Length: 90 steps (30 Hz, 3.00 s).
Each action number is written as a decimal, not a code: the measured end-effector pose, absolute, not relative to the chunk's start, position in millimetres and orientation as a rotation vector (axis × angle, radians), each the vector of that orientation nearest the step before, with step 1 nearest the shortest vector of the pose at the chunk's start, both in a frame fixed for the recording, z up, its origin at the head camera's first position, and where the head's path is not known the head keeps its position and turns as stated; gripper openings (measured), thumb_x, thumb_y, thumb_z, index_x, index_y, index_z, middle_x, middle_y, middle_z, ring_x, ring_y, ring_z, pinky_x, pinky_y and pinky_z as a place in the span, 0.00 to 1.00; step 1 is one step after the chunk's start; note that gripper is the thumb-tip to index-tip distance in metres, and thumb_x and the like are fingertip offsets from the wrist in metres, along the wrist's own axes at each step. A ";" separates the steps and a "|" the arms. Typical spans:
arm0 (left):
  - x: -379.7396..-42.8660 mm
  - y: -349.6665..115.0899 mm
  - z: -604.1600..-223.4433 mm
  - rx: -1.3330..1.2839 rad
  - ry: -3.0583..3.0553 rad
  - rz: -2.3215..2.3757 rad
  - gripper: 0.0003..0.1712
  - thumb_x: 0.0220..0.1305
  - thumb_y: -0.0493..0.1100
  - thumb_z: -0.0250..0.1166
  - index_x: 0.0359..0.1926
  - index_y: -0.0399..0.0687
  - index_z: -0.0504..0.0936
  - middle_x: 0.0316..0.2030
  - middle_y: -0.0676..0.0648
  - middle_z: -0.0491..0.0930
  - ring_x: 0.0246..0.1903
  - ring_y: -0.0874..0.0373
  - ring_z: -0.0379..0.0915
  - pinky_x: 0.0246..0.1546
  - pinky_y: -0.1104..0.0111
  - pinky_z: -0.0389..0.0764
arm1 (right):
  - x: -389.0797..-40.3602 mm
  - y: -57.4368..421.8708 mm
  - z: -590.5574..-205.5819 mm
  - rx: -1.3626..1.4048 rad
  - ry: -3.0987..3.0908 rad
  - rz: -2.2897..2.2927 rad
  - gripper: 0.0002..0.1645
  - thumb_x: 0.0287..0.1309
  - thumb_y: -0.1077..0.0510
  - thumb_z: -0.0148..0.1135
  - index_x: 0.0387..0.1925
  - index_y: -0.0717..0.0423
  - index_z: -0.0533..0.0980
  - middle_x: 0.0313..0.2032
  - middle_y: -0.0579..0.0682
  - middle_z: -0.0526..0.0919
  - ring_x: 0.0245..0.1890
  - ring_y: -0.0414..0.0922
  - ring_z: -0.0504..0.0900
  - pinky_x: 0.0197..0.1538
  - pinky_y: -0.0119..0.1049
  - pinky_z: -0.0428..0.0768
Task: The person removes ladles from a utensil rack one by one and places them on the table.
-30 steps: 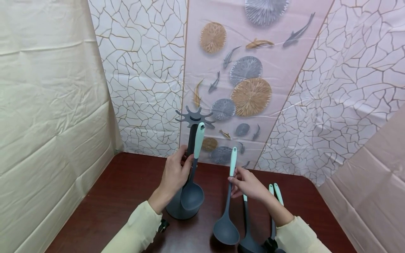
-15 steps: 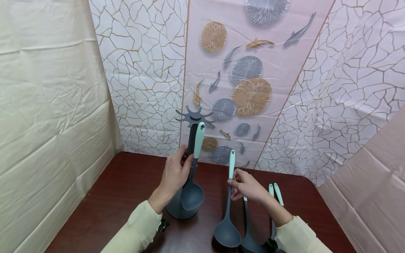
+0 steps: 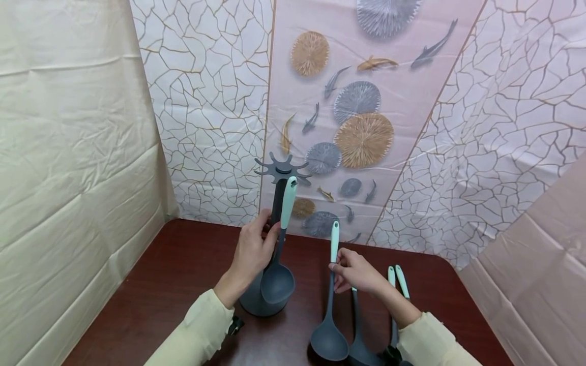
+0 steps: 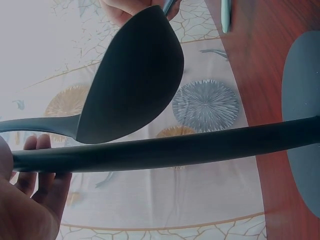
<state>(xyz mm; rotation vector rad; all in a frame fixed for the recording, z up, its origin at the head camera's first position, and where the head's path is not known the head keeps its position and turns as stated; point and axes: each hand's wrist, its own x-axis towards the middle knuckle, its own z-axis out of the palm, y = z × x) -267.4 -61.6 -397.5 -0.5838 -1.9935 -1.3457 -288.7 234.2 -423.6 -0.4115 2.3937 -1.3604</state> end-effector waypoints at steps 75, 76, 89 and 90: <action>-267.5 -62.8 -399.4 -0.579 -2.028 -1.344 0.06 0.80 0.44 0.62 0.51 0.47 0.79 0.31 0.50 0.83 0.24 0.64 0.81 0.23 0.67 0.81 | -304.0 231.5 -484.0 -0.267 2.319 -1.165 0.11 0.81 0.59 0.55 0.42 0.64 0.69 0.31 0.65 0.83 0.27 0.59 0.88 0.32 0.52 0.88; -267.7 -63.0 -399.6 -0.580 -2.026 -1.343 0.06 0.80 0.44 0.62 0.51 0.47 0.79 0.31 0.50 0.83 0.24 0.64 0.81 0.23 0.67 0.81 | -304.0 231.4 -484.6 -0.269 2.321 -1.155 0.11 0.81 0.59 0.55 0.42 0.64 0.69 0.31 0.65 0.83 0.27 0.59 0.88 0.32 0.52 0.88; -268.4 -63.3 -399.9 -0.573 -2.019 -1.344 0.07 0.80 0.45 0.62 0.50 0.47 0.79 0.31 0.50 0.83 0.24 0.64 0.81 0.23 0.67 0.81 | -304.6 234.1 -490.6 -0.306 2.406 -1.022 0.13 0.79 0.56 0.60 0.38 0.61 0.72 0.27 0.59 0.82 0.21 0.53 0.85 0.27 0.49 0.85; -268.3 -63.3 -400.1 -0.573 -2.019 -1.344 0.07 0.80 0.45 0.62 0.50 0.47 0.79 0.31 0.50 0.83 0.24 0.64 0.81 0.23 0.68 0.81 | -304.6 234.3 -491.4 -0.307 2.415 -1.011 0.13 0.79 0.56 0.60 0.37 0.61 0.73 0.27 0.59 0.82 0.21 0.52 0.84 0.26 0.48 0.85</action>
